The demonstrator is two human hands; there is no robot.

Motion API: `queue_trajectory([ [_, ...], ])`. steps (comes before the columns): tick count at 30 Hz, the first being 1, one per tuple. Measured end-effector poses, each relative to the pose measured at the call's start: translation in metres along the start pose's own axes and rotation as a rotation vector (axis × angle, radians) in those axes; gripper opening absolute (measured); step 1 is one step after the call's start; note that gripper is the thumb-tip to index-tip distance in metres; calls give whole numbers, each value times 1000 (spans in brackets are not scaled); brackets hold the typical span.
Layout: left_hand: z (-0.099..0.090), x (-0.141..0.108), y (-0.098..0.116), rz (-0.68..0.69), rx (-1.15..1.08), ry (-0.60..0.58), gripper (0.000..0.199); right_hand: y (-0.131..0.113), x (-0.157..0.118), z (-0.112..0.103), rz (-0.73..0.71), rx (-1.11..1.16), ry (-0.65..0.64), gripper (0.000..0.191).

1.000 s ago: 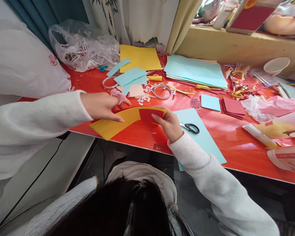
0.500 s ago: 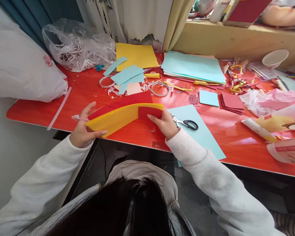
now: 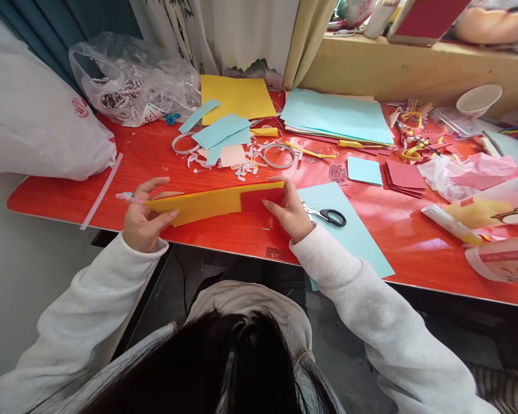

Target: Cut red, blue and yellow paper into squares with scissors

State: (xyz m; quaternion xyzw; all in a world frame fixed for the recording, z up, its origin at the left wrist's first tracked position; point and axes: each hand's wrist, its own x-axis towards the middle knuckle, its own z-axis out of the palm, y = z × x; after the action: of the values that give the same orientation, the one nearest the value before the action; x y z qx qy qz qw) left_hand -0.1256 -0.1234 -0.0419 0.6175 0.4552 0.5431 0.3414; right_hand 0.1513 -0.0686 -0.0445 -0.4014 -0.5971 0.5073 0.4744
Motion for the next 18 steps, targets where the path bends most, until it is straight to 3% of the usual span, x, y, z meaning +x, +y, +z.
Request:
queue_trajectory([
  [10,2,3,-7,-50,-53,12,50,4,-2,-4,-52,-86,-8,41],
  [18,3,8,-9,-53,-4,-8,52,6,-1,-2,-85,-131,-72,51],
])
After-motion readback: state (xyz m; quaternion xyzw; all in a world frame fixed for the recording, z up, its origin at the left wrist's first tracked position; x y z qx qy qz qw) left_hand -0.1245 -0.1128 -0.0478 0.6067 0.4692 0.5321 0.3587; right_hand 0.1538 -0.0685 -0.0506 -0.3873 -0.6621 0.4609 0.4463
